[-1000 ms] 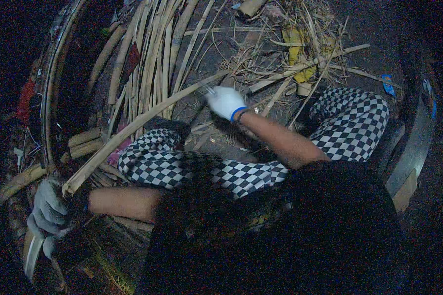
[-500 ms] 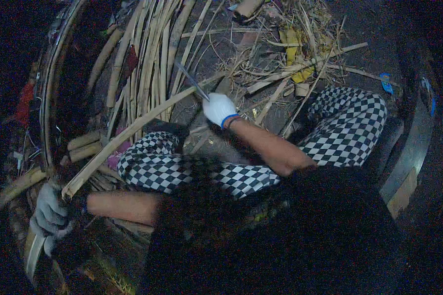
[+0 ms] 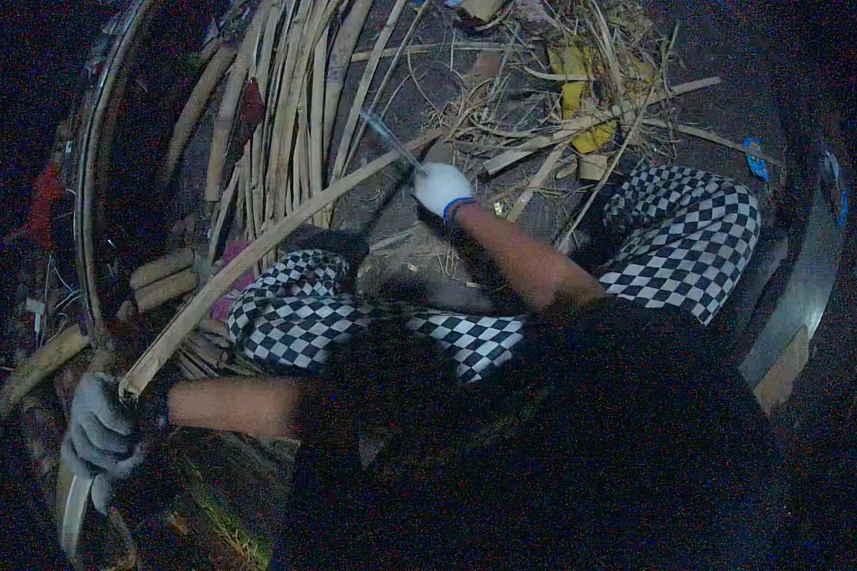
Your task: The recorder is using a knife to shave thin strips from a length of bamboo.
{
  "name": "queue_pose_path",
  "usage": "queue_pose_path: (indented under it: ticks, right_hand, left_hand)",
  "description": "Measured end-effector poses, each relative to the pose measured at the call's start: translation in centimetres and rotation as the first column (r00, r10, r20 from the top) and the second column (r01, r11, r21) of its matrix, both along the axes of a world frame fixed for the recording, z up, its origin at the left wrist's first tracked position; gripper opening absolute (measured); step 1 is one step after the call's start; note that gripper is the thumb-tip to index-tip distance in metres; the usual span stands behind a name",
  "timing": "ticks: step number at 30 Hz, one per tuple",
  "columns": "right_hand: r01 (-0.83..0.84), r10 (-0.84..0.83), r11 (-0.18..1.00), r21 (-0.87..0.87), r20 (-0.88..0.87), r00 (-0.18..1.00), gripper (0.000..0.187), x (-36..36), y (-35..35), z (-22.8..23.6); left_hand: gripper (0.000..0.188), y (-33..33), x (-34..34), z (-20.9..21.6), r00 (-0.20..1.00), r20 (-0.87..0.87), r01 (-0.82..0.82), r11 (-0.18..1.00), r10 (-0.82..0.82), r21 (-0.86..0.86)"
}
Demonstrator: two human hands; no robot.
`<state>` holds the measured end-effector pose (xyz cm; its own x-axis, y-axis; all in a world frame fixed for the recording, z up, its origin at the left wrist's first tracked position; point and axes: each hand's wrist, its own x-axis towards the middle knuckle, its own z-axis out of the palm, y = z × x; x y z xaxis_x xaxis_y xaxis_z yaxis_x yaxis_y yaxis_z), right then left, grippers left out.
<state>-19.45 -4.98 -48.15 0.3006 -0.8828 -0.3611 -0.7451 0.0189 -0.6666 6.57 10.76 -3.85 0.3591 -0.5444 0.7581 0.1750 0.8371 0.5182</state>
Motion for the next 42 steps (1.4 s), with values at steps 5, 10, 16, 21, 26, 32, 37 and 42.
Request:
queue_pose_path:
  ticks: [5, 10, 16, 21, 26, 32, 37, 42]
  right_hand:
    - [-0.118, 0.112, 0.990, -0.082, -0.082, 0.990, 0.033, 0.3, -0.9, -0.3]
    - [-0.014, 0.028, 0.993, 0.116, -0.120, 0.992, 0.033, -1.2, -1.0, -2.1]
    - [0.032, -0.032, 0.999, -0.006, -0.039, 0.999, 0.034, -2.3, -0.1, -4.2]
    - [0.267, -0.202, 0.933, 0.241, -0.263, 0.943, 0.037, -5.5, 1.1, -8.4]
    - [-0.097, 0.159, 0.968, 0.233, -0.262, 0.952, 0.056, -6.9, -0.6, -10.7]
    - [-0.210, 0.308, 0.913, 0.350, -0.254, 0.917, 0.075, -8.5, -1.2, -2.0]
    - [-0.212, 0.178, 0.953, 0.217, 0.169, 0.969, 0.070, -9.9, -6.6, 11.0]
    - [-0.183, -0.364, 0.820, 0.542, 0.741, 0.565, 0.062, -10.5, -11.3, 23.0]
  left_hand:
    - [0.028, -0.2, 0.1, 0.0, 1.000, -0.001, 0.014, 1.000, -0.014, -0.022]
    - [0.028, -0.1, 0.1, 0.1, 1.000, 0.014, 0.018, 1.000, -0.018, -0.018]
    - [0.028, 0.0, 0.0, -0.1, 0.999, 0.007, 0.042, 0.998, -0.041, -0.045]
    - [0.028, -0.4, -0.5, -0.8, 0.995, 0.008, 0.103, 0.993, -0.102, -0.061]
    - [0.029, 0.3, 0.1, -1.9, 0.990, 0.008, 0.144, 0.986, -0.144, -0.080]
    - [0.030, 5.7, 2.2, -0.8, 0.921, -0.198, -0.348, 0.937, 0.336, -0.032]
    - [0.034, 8.2, 5.1, -1.5, 0.809, -0.284, -0.529, 0.848, 0.515, 0.029]
    - [0.042, 4.0, 9.3, -6.4, 0.361, -0.619, -0.661, 0.659, 0.698, 0.358]
